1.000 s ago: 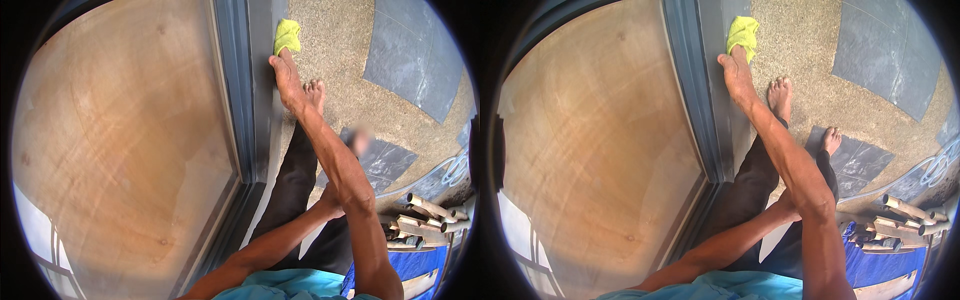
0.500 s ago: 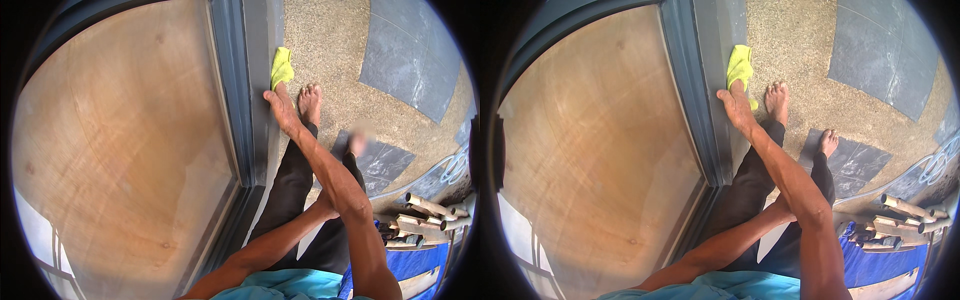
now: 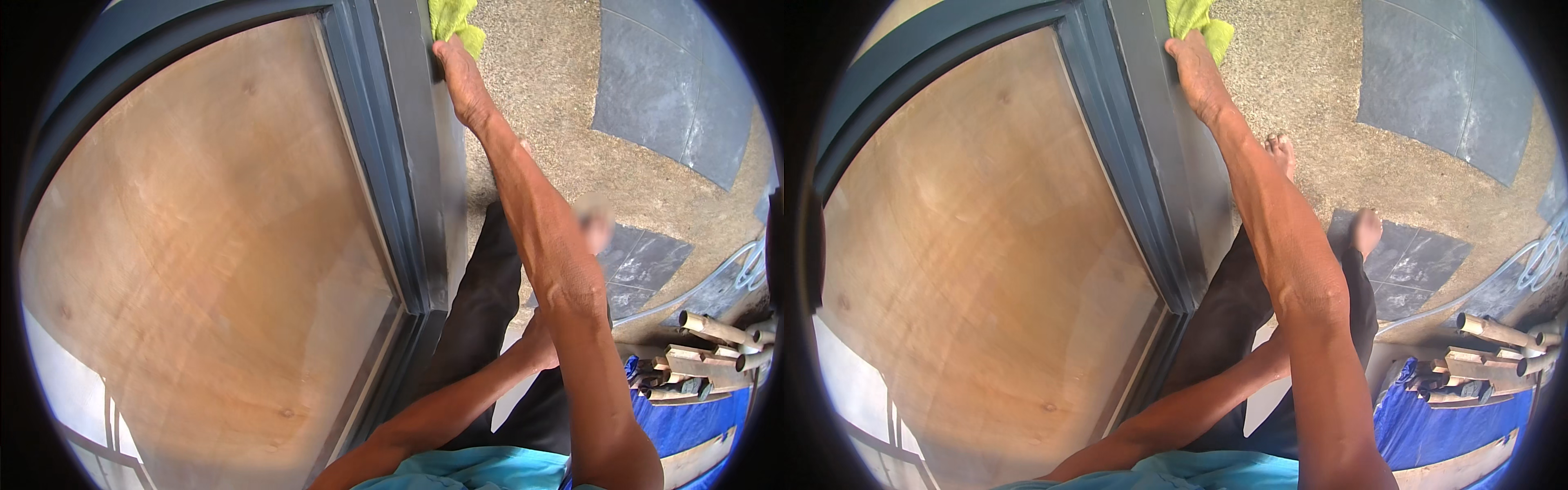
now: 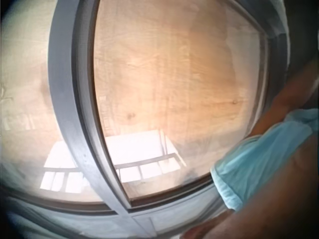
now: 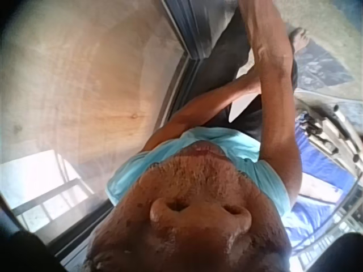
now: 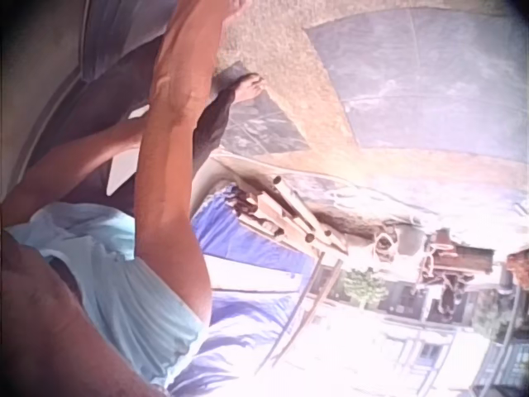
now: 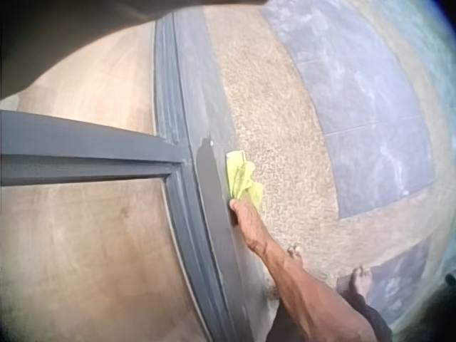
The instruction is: The person wipes the frame and glass of a large door using a yellow cloth, then moves inside and places the cloth on a chair.
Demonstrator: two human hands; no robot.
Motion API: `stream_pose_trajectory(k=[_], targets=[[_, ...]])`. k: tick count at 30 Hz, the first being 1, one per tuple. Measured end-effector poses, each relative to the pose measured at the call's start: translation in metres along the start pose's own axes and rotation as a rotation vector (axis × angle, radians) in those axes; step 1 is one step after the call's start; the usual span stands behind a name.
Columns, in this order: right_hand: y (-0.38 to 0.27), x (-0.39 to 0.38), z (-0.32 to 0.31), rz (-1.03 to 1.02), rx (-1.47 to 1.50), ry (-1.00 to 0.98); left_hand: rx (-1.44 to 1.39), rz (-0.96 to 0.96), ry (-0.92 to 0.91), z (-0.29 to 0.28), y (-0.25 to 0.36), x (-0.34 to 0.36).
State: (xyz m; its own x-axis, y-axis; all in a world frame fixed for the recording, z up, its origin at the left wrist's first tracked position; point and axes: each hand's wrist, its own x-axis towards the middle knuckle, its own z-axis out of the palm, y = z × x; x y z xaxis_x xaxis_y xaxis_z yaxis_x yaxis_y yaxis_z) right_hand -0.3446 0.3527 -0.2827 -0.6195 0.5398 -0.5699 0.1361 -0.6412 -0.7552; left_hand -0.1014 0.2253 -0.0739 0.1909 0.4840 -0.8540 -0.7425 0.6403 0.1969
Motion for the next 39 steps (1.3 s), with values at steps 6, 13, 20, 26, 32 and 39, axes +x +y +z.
stream_pose_trajectory(k=[6,13,20,26,32,39], targets=[[0.103,-0.082,-0.019,0.520,0.122,0.054,-0.411,0.185,-0.073,0.001,-0.087,0.013],[0.009,0.007,-0.011,0.150,0.049,-0.029,-0.171,-0.066,-0.046,0.000,-0.035,0.001],[0.070,0.005,-0.029,0.187,0.074,-0.038,-0.715,-0.094,-0.085,0.002,-0.001,-0.005],[0.078,-0.011,-0.020,0.483,0.164,0.030,-0.169,-0.075,0.025,0.002,0.026,-0.003],[0.002,0.055,-0.010,0.078,0.068,0.014,0.307,-0.155,-0.033,-0.005,0.036,-0.006],[0.065,0.041,-0.024,0.445,0.154,0.125,-0.008,0.035,0.089,-0.001,0.058,-0.010]])
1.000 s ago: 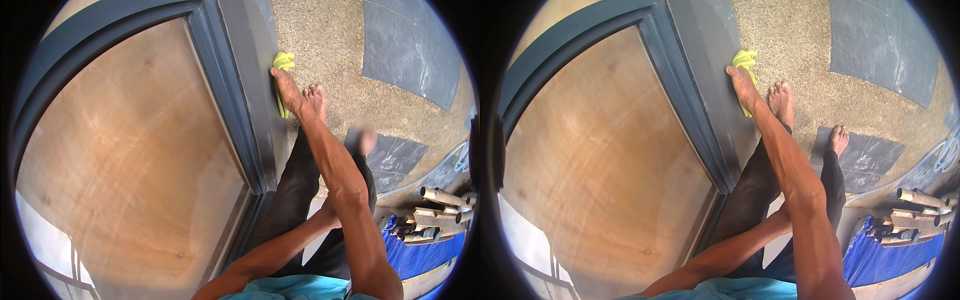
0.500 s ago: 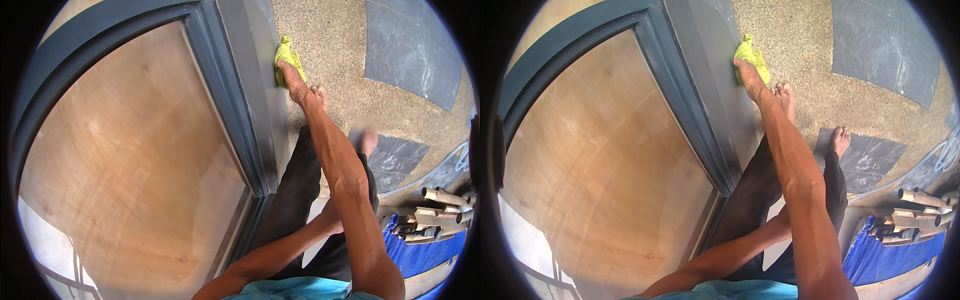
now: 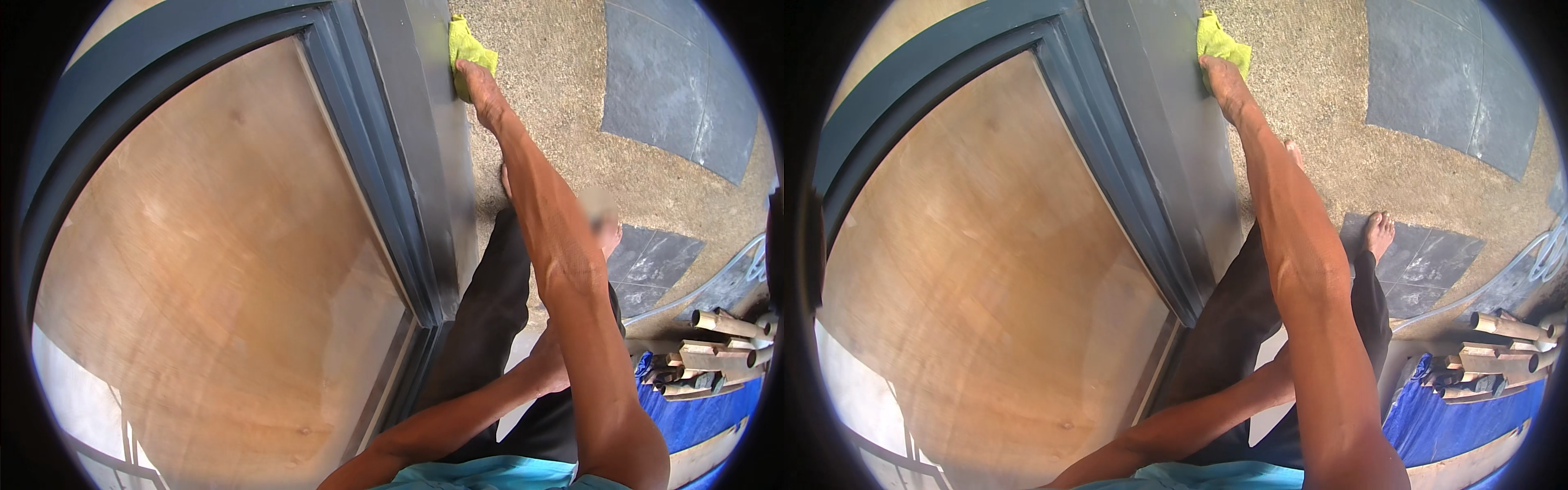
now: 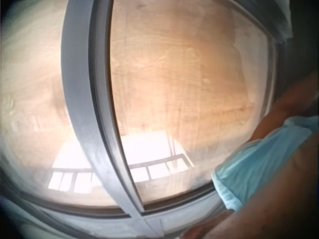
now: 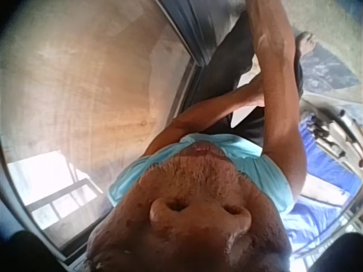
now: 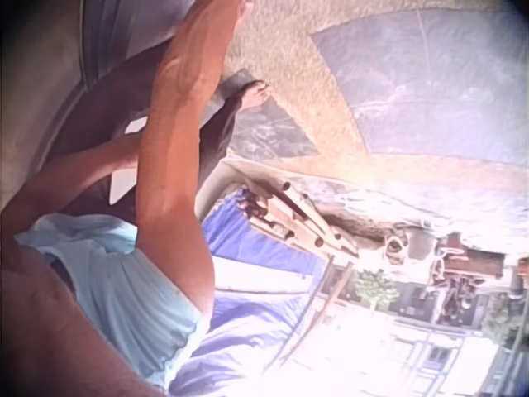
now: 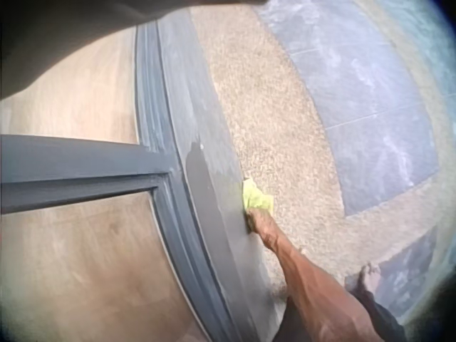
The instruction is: The person wipes the frame and glass of a large door using a yellow cloth, then moves inside and places the cloth on a chair.
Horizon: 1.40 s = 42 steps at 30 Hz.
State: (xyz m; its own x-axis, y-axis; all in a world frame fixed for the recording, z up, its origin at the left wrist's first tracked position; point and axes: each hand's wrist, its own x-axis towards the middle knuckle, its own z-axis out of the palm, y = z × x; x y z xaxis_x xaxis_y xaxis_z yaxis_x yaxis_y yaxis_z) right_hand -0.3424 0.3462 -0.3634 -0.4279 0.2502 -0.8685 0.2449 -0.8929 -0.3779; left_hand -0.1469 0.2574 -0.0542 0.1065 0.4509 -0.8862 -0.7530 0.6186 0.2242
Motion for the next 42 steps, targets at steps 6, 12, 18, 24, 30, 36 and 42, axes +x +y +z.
stream_pose_trajectory(k=[6,12,18,24,30,36,42], targets=[[-0.038,0.018,0.008,-0.170,-0.057,0.002,0.299,0.066,-0.044,-0.008,-0.091,0.012],[-0.021,0.053,-0.028,-0.438,-0.339,-0.168,0.613,0.356,0.049,-0.005,-0.039,0.003],[0.022,0.041,-0.031,-0.412,-1.003,-0.020,-0.216,0.092,0.014,-0.005,-0.099,0.012],[-0.029,0.048,-0.020,-0.747,-1.063,0.056,0.981,0.391,-0.067,-0.012,-0.057,0.013],[0.020,0.059,-0.042,-0.434,-1.229,-0.044,0.489,0.270,-0.052,-0.004,-0.106,0.020],[-0.030,0.068,-0.025,-0.695,-0.921,0.029,1.166,0.396,-0.098,-0.007,-0.038,0.017],[-0.004,0.043,-0.026,-0.413,-1.102,0.004,0.159,0.100,-0.055,0.002,-0.104,0.023]])
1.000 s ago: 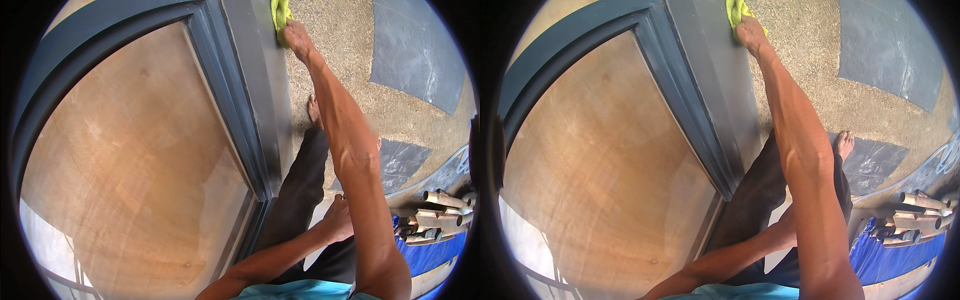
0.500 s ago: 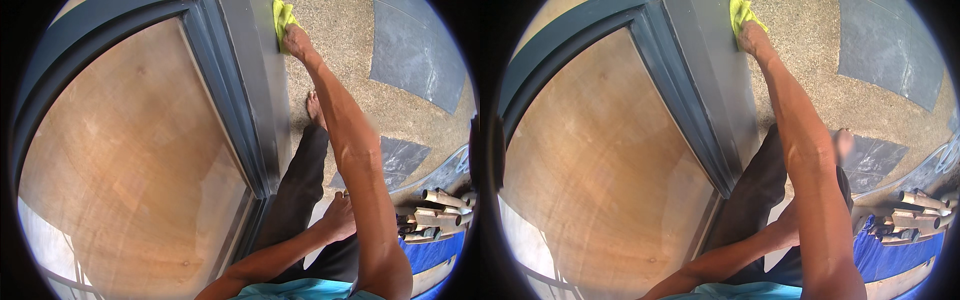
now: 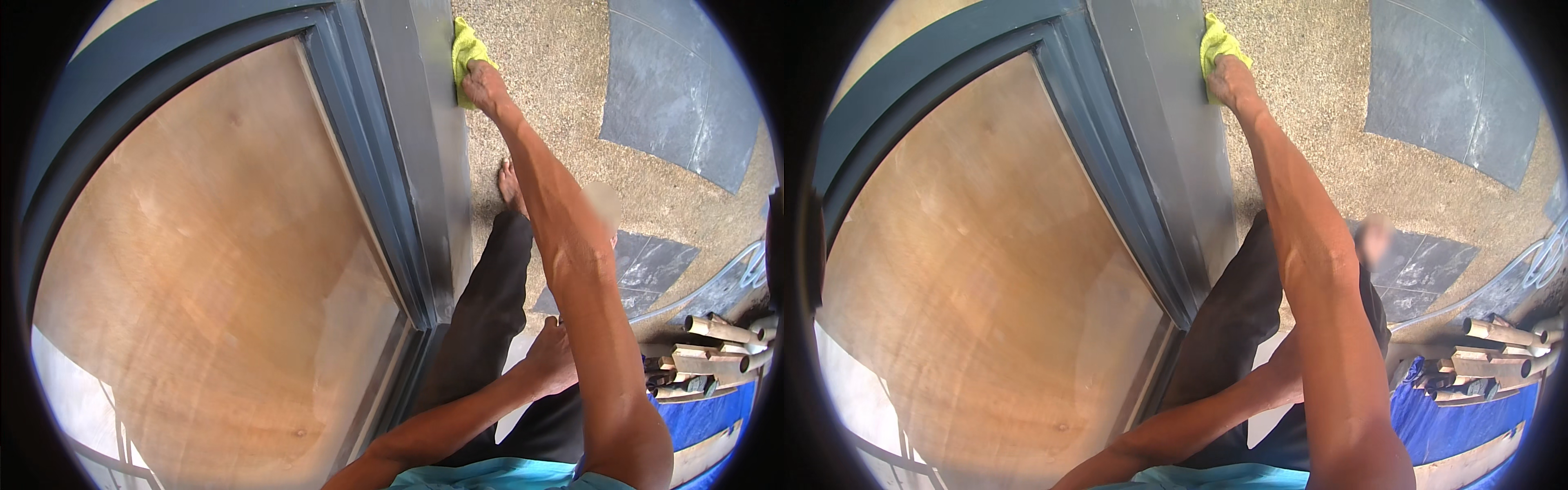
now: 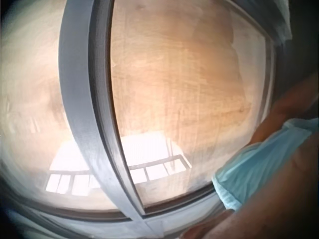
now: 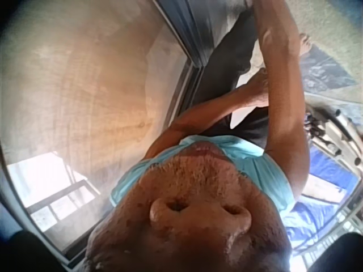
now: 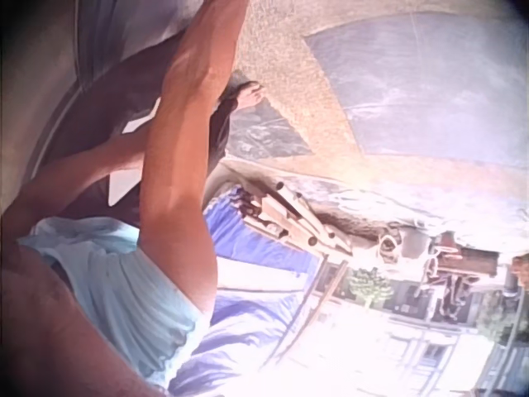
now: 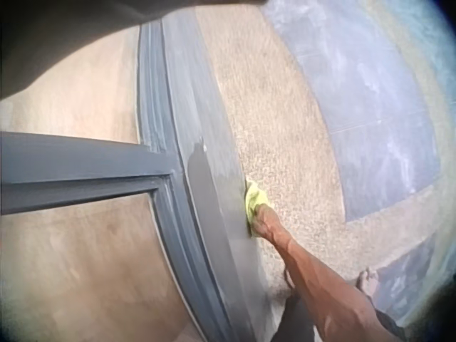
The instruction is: The person wipes the frame and glass of a large door using a yellow cloth, then moves inside and places the cloth on a chair.
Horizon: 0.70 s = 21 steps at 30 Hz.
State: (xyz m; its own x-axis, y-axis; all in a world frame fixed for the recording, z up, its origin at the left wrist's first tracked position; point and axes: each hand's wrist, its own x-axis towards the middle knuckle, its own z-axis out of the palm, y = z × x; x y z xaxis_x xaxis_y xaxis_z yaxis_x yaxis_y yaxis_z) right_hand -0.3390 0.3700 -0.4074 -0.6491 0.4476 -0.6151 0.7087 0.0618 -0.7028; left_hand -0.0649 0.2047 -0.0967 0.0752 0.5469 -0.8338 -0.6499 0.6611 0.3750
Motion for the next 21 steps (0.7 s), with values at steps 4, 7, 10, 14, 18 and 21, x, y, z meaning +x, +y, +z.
stream_pose_trajectory(k=[4,7,10,14,18,21], targets=[[-0.021,-0.033,0.000,-0.122,0.418,0.214,-0.125,-0.202,-0.063,-0.009,0.049,-0.001],[-0.089,-0.049,-0.036,-0.215,0.632,0.213,-0.160,-0.253,-0.047,-0.016,0.095,0.002],[-0.098,-0.041,-0.051,-0.244,0.673,0.214,-0.578,-0.341,-0.013,-0.012,0.107,-0.003],[-0.035,-0.026,-0.008,0.021,0.408,0.101,-0.816,-0.415,-0.011,-0.014,0.103,-0.002],[-0.015,-0.017,-0.008,0.042,0.593,0.046,-0.061,-0.168,-0.043,-0.012,0.072,0.000],[-0.048,-0.012,-0.034,-0.146,0.760,0.008,0.141,-0.011,0.007,-0.007,0.029,0.003]])
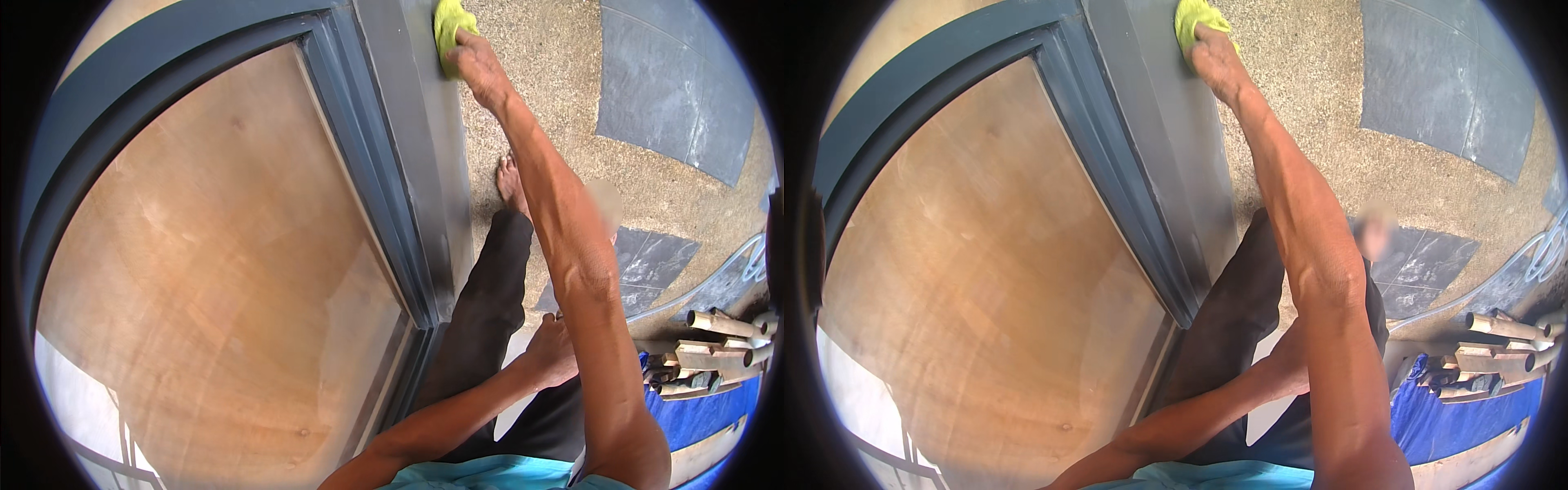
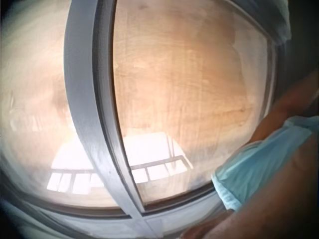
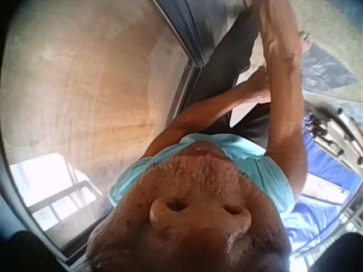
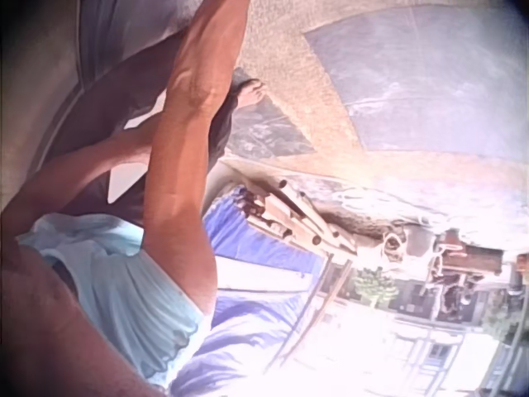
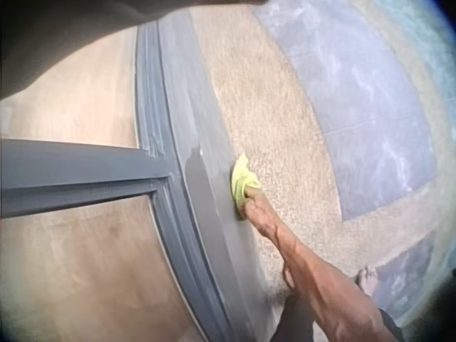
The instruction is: The person wipes the frame and glass of a large door using a yellow cloth, then moves inside and places the cloth on a chair.
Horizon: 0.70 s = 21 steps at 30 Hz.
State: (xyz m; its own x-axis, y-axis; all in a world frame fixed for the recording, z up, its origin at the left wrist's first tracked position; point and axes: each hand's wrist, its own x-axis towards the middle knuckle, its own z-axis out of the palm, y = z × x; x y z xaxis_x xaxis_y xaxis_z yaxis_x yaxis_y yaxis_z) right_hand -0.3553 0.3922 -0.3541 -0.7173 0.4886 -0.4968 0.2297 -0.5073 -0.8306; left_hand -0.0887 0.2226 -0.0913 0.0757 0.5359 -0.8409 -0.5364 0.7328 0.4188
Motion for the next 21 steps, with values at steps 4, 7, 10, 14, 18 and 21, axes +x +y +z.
stream_pose_trajectory(k=[4,7,10,14,18,21], targets=[[-0.003,0.005,0.001,-0.190,-0.056,-0.036,-0.048,0.030,0.017,0.002,-0.007,-0.004],[0.058,-0.035,0.006,-0.142,-0.168,0.088,-0.720,-0.227,-0.019,-0.012,0.052,-0.008],[0.094,-0.091,0.016,0.389,-0.295,-0.023,-1.053,-0.294,-0.017,-0.012,0.045,-0.010],[0.087,-0.085,0.011,0.391,-0.381,-0.124,-0.454,-0.202,-0.047,-0.007,0.038,-0.005],[0.023,-0.036,0.004,0.104,-0.299,-0.045,-0.130,-0.045,0.000,0.007,0.000,-0.004],[0.035,-0.035,-0.001,-0.077,-0.272,0.006,0.017,-0.042,-0.058,-0.001,0.019,-0.004]])
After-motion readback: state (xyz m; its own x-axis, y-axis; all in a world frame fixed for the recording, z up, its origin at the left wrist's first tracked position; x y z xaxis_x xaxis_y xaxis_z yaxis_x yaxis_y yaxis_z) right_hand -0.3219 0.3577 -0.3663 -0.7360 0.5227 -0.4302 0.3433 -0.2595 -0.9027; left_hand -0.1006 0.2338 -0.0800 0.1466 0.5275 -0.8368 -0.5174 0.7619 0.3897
